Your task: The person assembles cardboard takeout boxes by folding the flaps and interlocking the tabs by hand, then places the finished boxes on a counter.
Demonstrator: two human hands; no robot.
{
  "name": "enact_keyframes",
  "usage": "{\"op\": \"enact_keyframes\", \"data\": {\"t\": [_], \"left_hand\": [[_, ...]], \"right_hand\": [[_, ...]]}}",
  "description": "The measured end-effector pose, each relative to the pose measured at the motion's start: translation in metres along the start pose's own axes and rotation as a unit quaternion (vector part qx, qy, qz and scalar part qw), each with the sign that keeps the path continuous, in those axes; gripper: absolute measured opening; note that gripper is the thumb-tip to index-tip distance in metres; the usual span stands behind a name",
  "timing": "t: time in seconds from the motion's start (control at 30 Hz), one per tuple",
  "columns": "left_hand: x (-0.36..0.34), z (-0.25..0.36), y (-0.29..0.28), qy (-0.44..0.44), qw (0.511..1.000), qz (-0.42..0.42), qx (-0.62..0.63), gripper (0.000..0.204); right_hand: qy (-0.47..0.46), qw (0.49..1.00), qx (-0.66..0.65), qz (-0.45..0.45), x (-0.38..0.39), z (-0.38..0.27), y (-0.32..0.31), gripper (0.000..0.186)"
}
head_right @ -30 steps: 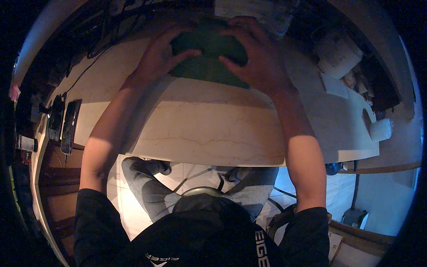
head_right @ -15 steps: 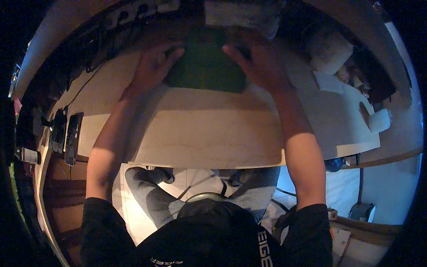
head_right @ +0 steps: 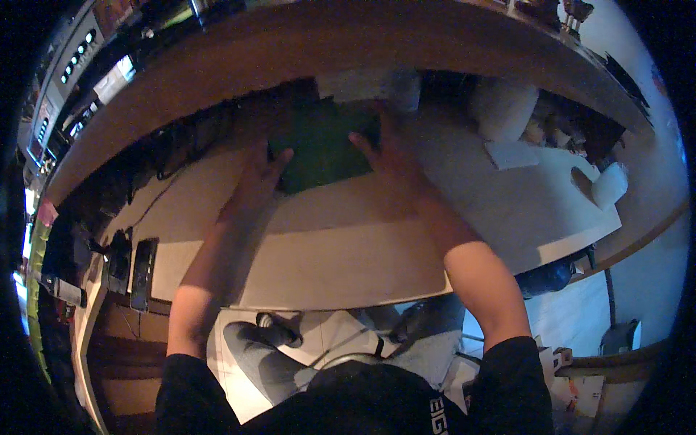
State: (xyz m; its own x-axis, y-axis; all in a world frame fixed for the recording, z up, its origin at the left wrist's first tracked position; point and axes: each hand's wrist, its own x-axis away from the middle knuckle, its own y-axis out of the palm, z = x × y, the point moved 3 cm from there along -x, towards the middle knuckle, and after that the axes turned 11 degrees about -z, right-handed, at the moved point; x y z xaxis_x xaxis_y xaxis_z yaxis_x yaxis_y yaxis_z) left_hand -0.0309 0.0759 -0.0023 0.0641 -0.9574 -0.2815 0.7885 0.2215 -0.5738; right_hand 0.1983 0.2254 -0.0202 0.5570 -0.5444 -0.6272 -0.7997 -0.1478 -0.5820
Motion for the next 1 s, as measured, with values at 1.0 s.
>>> {"op": "enact_keyframes", "data": {"t": [1.0], "left_hand": [[-0.004, -0.028, -0.007, 0.050, 0.998, 0.034, 0.009, 0.055]], "right_hand": [[0.115, 0.982, -0.152, -0.001, 0.008, -0.013, 0.010, 0.030]]}}
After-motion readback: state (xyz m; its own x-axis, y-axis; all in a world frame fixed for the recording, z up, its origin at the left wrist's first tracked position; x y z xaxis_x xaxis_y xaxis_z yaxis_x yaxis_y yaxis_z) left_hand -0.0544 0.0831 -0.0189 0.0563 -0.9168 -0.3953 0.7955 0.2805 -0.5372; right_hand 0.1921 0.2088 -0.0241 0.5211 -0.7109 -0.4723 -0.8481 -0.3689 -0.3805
